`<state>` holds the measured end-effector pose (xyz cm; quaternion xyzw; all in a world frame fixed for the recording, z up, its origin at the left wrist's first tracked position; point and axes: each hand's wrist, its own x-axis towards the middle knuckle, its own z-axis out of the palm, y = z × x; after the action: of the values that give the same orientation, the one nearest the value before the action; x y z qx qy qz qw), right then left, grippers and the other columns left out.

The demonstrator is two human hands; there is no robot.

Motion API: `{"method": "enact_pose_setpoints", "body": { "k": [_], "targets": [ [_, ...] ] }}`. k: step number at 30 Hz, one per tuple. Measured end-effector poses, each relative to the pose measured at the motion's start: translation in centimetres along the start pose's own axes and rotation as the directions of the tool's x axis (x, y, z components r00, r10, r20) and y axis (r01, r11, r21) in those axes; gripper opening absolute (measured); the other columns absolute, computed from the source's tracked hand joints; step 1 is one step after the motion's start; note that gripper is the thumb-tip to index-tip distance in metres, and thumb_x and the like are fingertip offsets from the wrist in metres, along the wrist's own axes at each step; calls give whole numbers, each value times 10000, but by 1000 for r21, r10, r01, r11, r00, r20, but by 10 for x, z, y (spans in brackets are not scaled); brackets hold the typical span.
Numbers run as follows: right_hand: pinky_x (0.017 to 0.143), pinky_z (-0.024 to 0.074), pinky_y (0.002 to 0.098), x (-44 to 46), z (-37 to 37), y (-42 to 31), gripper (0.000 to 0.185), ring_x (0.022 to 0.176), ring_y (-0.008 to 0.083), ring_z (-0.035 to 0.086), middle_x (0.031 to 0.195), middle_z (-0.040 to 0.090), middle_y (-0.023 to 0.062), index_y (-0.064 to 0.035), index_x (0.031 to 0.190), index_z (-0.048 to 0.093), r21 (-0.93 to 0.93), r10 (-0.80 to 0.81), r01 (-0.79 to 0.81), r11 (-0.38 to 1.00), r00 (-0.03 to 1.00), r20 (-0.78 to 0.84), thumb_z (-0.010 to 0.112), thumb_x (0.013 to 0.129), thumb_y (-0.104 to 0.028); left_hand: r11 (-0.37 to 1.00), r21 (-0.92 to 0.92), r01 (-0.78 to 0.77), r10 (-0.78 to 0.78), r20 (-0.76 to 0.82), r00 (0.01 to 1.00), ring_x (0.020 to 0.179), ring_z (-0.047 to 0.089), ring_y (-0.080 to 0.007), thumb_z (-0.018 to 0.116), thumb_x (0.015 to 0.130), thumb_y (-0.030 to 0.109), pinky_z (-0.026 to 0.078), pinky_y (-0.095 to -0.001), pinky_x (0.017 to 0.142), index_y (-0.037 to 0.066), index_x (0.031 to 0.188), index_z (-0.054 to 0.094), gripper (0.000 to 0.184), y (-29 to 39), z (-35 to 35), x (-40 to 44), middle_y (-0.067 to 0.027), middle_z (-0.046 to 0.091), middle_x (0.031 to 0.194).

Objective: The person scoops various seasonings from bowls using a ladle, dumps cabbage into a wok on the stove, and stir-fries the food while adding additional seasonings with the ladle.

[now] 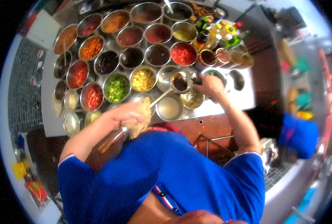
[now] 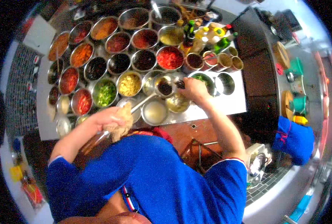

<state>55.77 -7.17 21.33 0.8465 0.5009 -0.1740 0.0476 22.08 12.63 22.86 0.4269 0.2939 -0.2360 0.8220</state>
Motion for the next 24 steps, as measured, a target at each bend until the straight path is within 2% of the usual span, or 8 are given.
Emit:
{"method": "enact_pose_setpoints", "body": {
  "k": [4,6,8,12,14,19,23,24],
  "targets": [
    [861,513,468,-4,-50,33,468,1013,410,651,1074,677,218,-42,1139,609,483,241,-40,875,900,-363,707,875,-416,996,-79,-42,47,65,997,907,685,-223,693,729,-28,567,-358,809,-24,1179,580,464,7,-2,0,-117,677,1034],
    [834,531,397,23,-54,87,411,932,293,689,1049,706,155,-47,1159,620,563,320,165,810,680,-660,752,872,-309,993,-112,-40,49,84,995,910,681,-222,666,737,-45,564,-355,803,-25,1201,574,473,12,-2,-1,-115,674,1032],
    [788,550,351,37,-88,121,341,897,229,697,1042,715,124,-49,1141,625,623,460,243,744,490,-740,756,879,-223,992,-116,-39,46,54,997,901,683,-224,646,738,-50,565,-352,793,-30,1211,570,479,18,5,-6,-116,675,1024],
    [811,528,412,85,-120,188,428,894,310,680,975,690,151,-35,1062,615,545,512,119,830,224,-829,781,822,-349,984,-164,-73,71,-16,997,907,686,-218,629,742,-43,565,-345,787,-34,1222,565,484,20,19,-8,-122,675,1028],
    [817,513,422,132,-98,221,440,898,329,665,957,676,154,-38,1028,609,581,544,185,792,219,-810,786,810,-377,973,-226,-41,16,-113,993,965,678,-216,616,752,-53,560,-344,835,-29,1256,548,509,40,46,-15,-129,669,1074],
    [827,529,391,188,-35,245,425,921,258,677,1036,703,149,-26,1092,637,687,630,-85,722,493,-600,791,818,-312,971,-232,-53,4,-208,978,1014,664,-207,618,780,-61,549,-342,881,-22,1284,535,512,57,70,-18,-128,661,1118],
    [949,491,414,192,23,272,625,1033,355,667,1114,696,222,12,1180,622,845,605,-53,532,722,-336,788,737,-398,950,-311,15,-67,-156,985,981,660,-196,637,787,-47,538,-328,848,-22,1240,561,460,63,71,-12,-117,662,1099],
    [972,481,418,156,-1,243,604,1057,361,642,1163,666,225,31,1212,597,818,641,-108,566,682,-353,749,778,-360,943,-332,34,-81,-127,989,971,660,-196,644,788,-38,537,-326,838,-22,1225,571,444,63,72,-9,-116,662,1093]
  ]
}}
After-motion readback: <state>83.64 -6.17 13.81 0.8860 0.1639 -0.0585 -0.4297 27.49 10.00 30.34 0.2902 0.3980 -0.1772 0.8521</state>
